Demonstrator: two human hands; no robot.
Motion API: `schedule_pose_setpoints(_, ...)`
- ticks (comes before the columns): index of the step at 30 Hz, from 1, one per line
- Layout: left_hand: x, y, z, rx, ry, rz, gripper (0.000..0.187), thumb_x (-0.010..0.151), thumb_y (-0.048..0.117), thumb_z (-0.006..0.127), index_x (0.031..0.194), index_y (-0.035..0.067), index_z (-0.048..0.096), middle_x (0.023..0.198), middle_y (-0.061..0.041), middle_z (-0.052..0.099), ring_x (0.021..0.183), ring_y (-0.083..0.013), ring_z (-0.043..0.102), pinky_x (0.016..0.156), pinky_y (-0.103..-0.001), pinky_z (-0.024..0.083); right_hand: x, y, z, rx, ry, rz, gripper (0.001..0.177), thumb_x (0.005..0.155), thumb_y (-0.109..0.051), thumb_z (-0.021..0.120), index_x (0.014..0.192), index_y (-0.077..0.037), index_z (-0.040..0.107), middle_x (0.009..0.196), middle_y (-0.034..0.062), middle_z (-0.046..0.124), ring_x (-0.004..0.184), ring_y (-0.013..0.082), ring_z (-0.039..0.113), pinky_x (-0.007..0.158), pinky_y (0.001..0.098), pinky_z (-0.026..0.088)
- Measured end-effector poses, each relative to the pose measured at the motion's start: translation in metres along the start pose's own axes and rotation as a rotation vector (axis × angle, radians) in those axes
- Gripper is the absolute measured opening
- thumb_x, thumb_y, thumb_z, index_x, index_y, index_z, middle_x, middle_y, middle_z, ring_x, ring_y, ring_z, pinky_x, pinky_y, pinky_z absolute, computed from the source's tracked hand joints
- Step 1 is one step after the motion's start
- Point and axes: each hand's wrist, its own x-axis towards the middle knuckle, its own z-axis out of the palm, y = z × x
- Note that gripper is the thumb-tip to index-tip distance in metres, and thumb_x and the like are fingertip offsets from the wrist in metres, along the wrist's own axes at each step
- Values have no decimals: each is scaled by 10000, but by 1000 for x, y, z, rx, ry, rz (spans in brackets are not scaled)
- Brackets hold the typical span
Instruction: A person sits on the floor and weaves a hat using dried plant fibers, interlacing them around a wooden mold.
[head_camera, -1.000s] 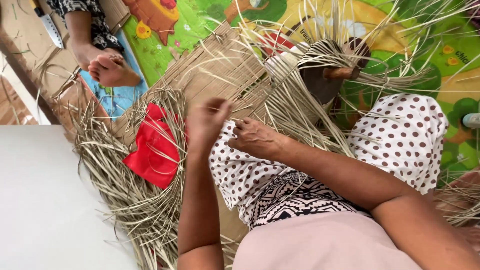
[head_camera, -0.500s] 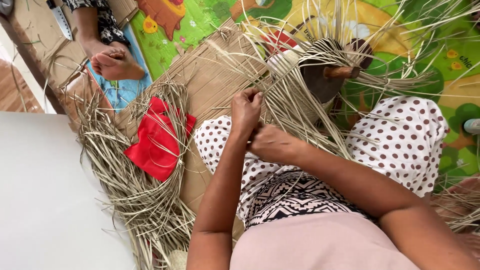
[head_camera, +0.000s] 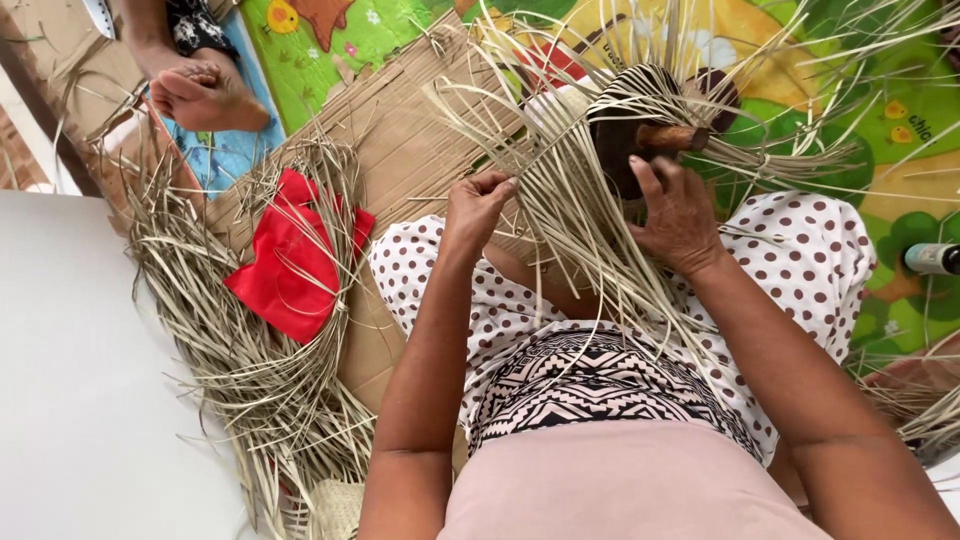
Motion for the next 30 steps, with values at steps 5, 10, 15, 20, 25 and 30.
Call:
schedule_pose_setpoints(5, -22, 65, -9, -249, -180, -145, 53, 791, 91, 688, 813, 99, 736, 539, 119, 378, 502, 69, 295, 460, -114, 190, 18, -7, 69, 202, 201, -204, 592, 919, -544, 633, 1435, -254, 601, 1385, 150, 485, 1170, 347, 502, 938, 449, 432)
schedule_pose_setpoints(10, -17, 49, -9, -314, -177, -111, 56, 811, 69, 711, 857, 53, 738, 530, 92, 456, 492, 73, 327, 461, -105, 203, 108, -47, 7, 313, 188, -355, 245, 926, -451, 678, 1143, -359, 747, 1291, -50, 599, 1135, 197, 493, 966, 367, 401)
schedule_pose_setpoints(15, -11, 10, 0, -236, -72, -15, 101, 784, 105, 757, 879, 102, 788, 598, 36, 606, 592, 19, 449, 551, -140, 295, 136, -53, 2, 380, -27, -368, 113, 981, -420, 634, 1034, -363, 717, 988, -148, 647, 1025, 83, 564, 996, 275, 401)
schedule_pose_setpoints(20, -26, 14, 6, 177, 90, 202, 148, 883, 183, 673, 941, 198, 808, 885, -144, 721, 820, -396, 719, 760, -465, 550, 147, -54, 14, 829, -322, -166, 99, 987, -291, 712, 990, -207, 765, 888, 13, 701, 923, 236, 651, 919, 397, 470)
schedule_pose_setpoints(25, -19, -16, 14, 69, 106, 242, 131, 869, 116, 680, 908, 161, 797, 821, -72, 697, 790, -221, 670, 743, -328, 528, 157, -48, 10, 1149, -415, -207, 183, 976, -280, 737, 1010, -100, 748, 874, 117, 694, 845, 309, 665, 860, 424, 524)
schedule_pose_setpoints(30, -15, -6, 21, -273, 79, 129, 144, 809, 101, 745, 934, 128, 812, 790, 23, 706, 771, -72, 613, 771, -238, 497, 163, -60, -34, 1068, -392, -139, 62, 938, -92, 754, 893, -79, 715, 809, 120, 689, 778, 262, 688, 743, 337, 530)
